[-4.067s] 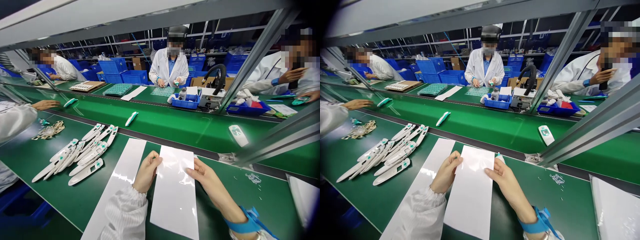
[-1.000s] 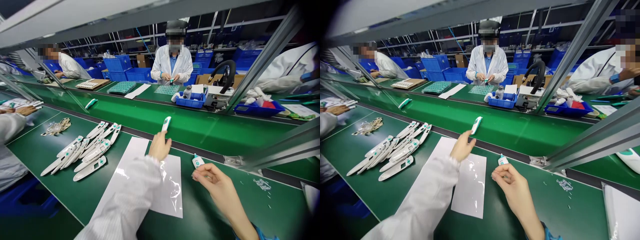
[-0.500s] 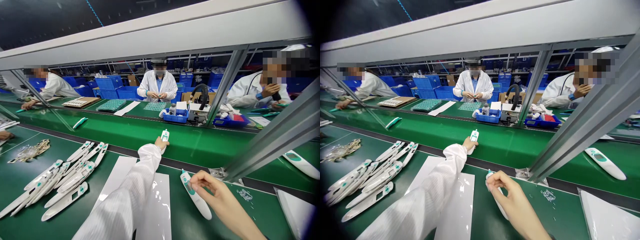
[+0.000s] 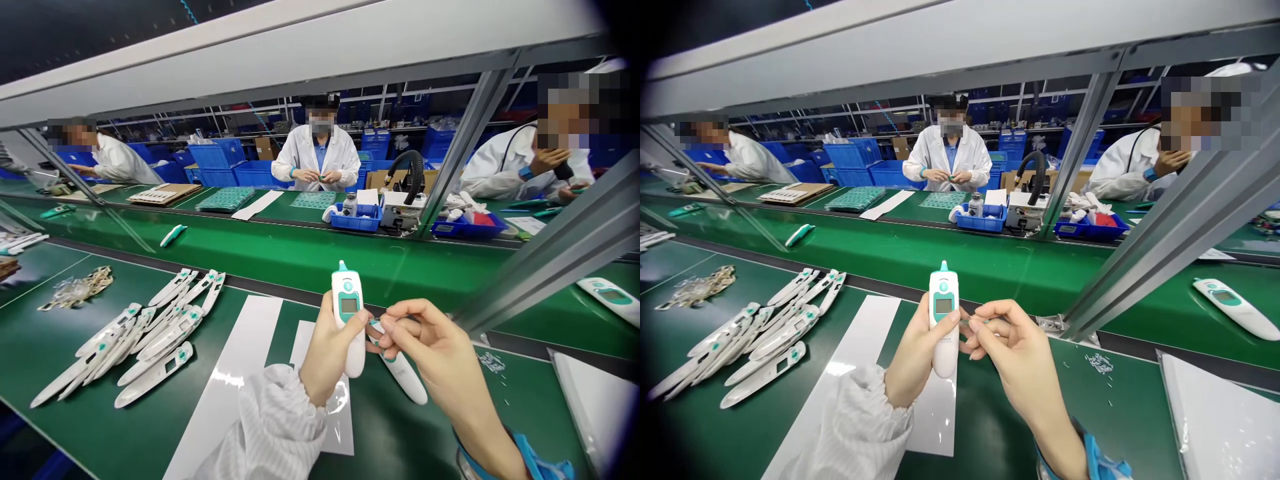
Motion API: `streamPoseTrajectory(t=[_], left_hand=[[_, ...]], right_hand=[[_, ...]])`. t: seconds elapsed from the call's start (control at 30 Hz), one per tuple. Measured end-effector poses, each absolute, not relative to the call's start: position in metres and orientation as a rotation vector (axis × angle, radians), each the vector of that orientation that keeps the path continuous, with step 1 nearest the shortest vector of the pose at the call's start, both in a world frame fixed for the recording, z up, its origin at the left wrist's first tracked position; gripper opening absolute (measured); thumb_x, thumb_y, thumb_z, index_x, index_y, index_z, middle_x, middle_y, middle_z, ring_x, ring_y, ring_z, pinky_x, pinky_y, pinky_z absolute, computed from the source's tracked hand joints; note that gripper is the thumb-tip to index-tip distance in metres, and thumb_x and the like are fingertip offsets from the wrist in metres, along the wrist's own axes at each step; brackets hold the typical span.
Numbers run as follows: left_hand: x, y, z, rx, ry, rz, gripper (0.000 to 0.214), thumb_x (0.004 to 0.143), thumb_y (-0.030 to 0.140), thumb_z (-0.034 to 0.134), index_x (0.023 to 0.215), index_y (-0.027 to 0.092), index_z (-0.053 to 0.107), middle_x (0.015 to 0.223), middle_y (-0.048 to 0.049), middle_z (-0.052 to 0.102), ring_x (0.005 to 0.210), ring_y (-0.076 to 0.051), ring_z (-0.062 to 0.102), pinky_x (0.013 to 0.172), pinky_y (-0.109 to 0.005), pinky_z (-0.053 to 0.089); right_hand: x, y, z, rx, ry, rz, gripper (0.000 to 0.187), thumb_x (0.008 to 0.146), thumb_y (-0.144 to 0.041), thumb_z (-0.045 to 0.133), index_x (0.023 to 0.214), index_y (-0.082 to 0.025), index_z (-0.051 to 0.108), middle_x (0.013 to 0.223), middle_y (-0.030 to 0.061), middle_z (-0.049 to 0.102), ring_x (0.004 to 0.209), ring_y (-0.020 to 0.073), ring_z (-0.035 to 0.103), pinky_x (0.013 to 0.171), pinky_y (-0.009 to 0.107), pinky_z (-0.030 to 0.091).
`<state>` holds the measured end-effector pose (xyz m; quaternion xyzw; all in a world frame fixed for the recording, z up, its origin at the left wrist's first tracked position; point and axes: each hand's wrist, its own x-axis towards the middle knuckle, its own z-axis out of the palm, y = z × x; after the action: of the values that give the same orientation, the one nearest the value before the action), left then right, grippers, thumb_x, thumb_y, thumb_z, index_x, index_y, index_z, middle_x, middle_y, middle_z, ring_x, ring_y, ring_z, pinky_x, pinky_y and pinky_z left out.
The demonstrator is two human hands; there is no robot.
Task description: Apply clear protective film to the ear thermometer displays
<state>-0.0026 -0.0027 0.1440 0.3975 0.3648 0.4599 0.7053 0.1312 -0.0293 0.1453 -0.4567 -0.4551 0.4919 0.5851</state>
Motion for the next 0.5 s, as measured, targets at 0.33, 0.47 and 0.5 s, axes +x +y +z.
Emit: streamPoseTrajectory(t=[0.33,0.47,0.5], left_hand=[[-0.009,0.0,0.129,0.777,0.765,1.085,0.039,0.087,0.031,0.046,0.124,0.022,0.037,0.085,-0.0029,0.058,0.069,-0.015,0.058,0.057,-0.027,0.052],[-0.011,-0.001,0.126,0.735,0.74,1.099,0.039,0.086,0.026,0.042,0.125,0.024,0.039,0.085,-0.0015,0.057,0.066,-0.014,0.056,0.057,-0.026,0.048],[-0.012,-0.001,0.126,0.727,0.72,1.106,0.04,0.084,0.023,0.041,0.124,0.024,0.04,0.085,-0.0013,0.056,0.067,-0.013,0.055,0.057,-0.026,0.048]], right_hand=[[0.127,-0.028,0.152,-1.196,-1.203,1.011,0.017,0.08,-0.034,0.072,0.083,-0.02,0.062,0.079,0.0034,0.065,0.073,0.0192,0.065,0.065,0.026,0.056],[0.119,-0.024,0.155,-1.104,-1.132,1.111,0.016,0.077,-0.031,0.076,0.08,-0.02,0.063,0.07,0.0013,0.064,0.06,0.0155,0.062,0.053,0.022,0.055],[0.116,-0.022,0.155,-1.097,-1.12,1.121,0.016,0.077,-0.03,0.076,0.08,-0.02,0.064,0.069,0.0011,0.064,0.058,0.0151,0.062,0.052,0.022,0.055]])
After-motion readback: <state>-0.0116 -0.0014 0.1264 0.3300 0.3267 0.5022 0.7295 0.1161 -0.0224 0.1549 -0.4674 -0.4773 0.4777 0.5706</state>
